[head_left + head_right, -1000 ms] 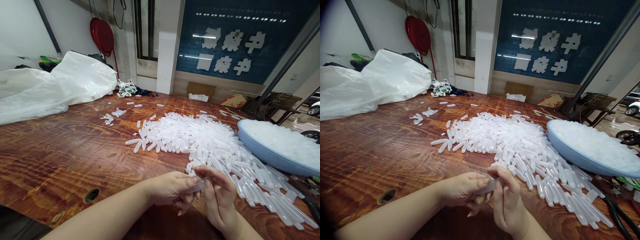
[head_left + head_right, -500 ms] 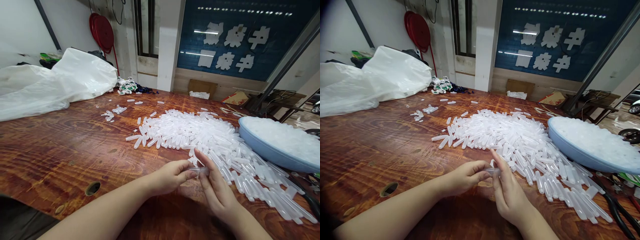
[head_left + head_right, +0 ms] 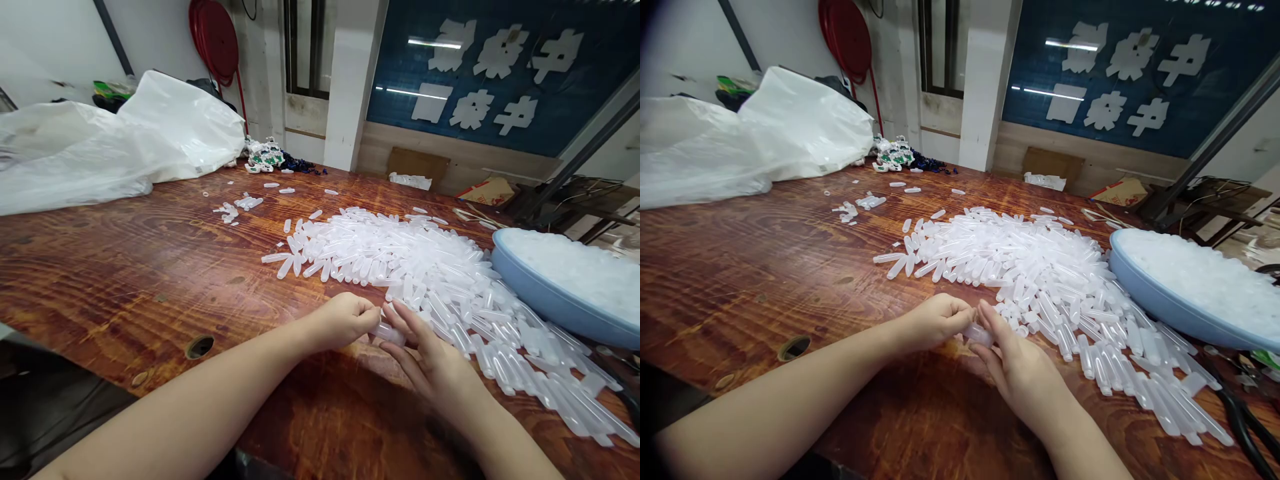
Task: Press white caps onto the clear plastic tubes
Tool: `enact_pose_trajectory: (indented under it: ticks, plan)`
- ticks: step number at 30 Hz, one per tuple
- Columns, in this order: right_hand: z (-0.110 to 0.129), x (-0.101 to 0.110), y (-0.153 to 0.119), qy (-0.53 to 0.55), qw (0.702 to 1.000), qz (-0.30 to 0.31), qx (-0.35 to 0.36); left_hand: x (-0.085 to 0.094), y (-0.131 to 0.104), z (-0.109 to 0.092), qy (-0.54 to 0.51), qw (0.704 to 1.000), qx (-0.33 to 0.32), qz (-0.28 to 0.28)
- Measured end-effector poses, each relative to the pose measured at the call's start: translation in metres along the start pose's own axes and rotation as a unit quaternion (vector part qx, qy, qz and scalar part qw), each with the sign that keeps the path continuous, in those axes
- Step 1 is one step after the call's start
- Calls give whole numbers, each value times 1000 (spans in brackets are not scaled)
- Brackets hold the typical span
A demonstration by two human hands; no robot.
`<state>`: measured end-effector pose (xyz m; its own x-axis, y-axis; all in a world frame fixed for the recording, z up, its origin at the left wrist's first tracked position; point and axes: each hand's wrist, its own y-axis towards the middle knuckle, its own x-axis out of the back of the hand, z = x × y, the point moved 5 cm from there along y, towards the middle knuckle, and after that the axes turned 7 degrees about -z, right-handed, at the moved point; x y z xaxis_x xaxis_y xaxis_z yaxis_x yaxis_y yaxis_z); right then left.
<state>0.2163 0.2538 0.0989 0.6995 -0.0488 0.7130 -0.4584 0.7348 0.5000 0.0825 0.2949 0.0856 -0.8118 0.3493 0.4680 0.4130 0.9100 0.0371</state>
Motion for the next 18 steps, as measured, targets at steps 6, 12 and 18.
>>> enact_pose_trajectory:
  ticks: [6, 12, 18]
  plan:
    - [9, -6, -1, -69, 994, 5, 87, 0, 1, 7, 35, 998, 54, 16]
    - [-5, -8, 3, 50, 970, 29, -236, 0, -3, -4, 38, 998, 24, -38]
    - [0, -4, 4, 47, 993, 14, -110, 6, -1, -5, 31, 996, 32, -78]
